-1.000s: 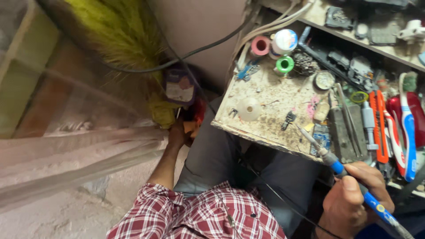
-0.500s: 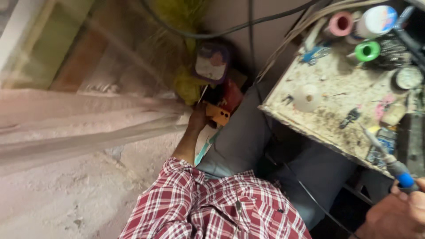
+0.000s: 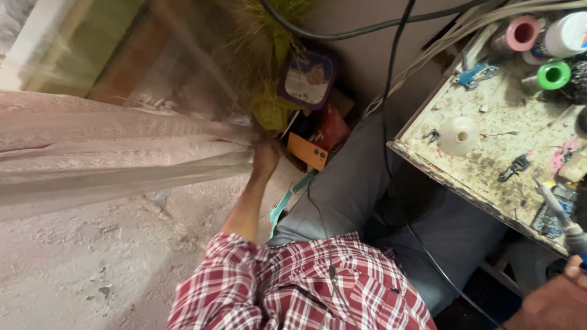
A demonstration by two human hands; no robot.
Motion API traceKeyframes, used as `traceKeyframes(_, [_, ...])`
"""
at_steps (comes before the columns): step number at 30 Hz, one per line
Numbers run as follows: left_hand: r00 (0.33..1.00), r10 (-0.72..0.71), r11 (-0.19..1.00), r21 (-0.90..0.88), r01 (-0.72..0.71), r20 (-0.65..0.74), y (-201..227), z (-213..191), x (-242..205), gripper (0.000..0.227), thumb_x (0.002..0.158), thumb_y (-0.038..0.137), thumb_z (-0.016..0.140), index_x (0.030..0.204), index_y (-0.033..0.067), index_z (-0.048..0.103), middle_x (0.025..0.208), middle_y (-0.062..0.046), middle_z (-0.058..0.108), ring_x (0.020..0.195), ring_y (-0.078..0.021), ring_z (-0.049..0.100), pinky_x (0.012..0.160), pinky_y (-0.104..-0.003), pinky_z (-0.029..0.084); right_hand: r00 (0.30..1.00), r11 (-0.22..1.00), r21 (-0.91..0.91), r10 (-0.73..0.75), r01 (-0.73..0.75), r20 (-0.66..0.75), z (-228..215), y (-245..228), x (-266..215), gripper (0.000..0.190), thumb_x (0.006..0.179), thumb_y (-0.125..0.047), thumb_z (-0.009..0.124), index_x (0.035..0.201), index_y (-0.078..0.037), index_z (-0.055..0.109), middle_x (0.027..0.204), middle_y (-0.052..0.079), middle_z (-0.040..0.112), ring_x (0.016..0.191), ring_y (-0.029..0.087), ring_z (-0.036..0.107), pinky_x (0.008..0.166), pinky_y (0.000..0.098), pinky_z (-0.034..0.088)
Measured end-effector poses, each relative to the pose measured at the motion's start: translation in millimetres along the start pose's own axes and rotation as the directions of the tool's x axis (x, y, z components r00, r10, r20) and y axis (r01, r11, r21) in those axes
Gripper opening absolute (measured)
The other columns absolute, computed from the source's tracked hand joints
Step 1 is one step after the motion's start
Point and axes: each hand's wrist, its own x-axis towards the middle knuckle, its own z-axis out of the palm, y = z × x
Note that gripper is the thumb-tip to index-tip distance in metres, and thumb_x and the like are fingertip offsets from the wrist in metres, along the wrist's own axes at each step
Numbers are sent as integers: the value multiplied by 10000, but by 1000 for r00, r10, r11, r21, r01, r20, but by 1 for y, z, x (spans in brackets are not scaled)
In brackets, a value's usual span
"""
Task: The person uses a soldering iron and tweezers to work on a small electronic component on a cluttered workbench. They repeatedly heat the component and adjust its position with tweezers, occasionally using a red tool to assist. The task involves precise manipulation of the component and soldering materials.
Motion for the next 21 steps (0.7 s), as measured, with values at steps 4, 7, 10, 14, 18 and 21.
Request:
traceKeyframes(4, [990,47,998,46,-41,-133,24,-36,-9,390,837,-26,593,1225,-14,638,1196,-272,646,1084,-467,612,944,-532,518,968,937,289,233,-196,-97,3,-15,2,267,1083,-163,597,1140,91,654,1026,128,646,892,168,574,847,268,496])
traceKeyframes(7, [986,46,997,-56,-55,-160,91,-68,-4,310,855,-15,644,1164,-1,659,1082,-221,692,993,-424,661,870,-508,538,987,852,502,161,-147,16,7,-56,0,209,1037,-125,648,1100,73,670,977,117,649,846,168,593,802,250,494])
traceKeyframes(10, [965,221,949,-196,-246,-140,178,-110,1,334,860,-111,569,1149,29,662,1107,-174,719,1047,-350,710,914,-421,573,999,925,377,37,-33,-3,18,-96,7,178,988,-93,680,1072,63,680,960,117,663,825,175,611,776,240,492])
traceKeyframes(14, [822,545,771,-287,-569,-166,296,-168,14,351,816,-125,636,1130,31,651,1074,-131,713,989,-293,724,838,-381,602,999,923,382,-41,50,-32,29,-121,12,183,950,-90,685,1033,73,691,989,128,681,858,188,602,800,254,472])
traceKeyframes(18, [701,696,613,-381,-692,-155,386,-191,38,353,860,-95,732,1174,40,643,1155,-113,681,1039,-270,713,859,-375,608,999,917,396,-32,46,-43,28,-123,12,196,919,-105,711,1018,63,700,979,131,670,887,205,607,855,281,481])
traceKeyframes(21, [606,795,575,-309,-758,-9,427,-186,68,397,861,-6,805,1216,41,633,1297,-123,651,1228,-334,622,1007,-460,546,999,938,343,-38,41,-14,24,-123,13,192,887,-101,706,998,56,701,940,128,662,856,208,630,834,283,505])
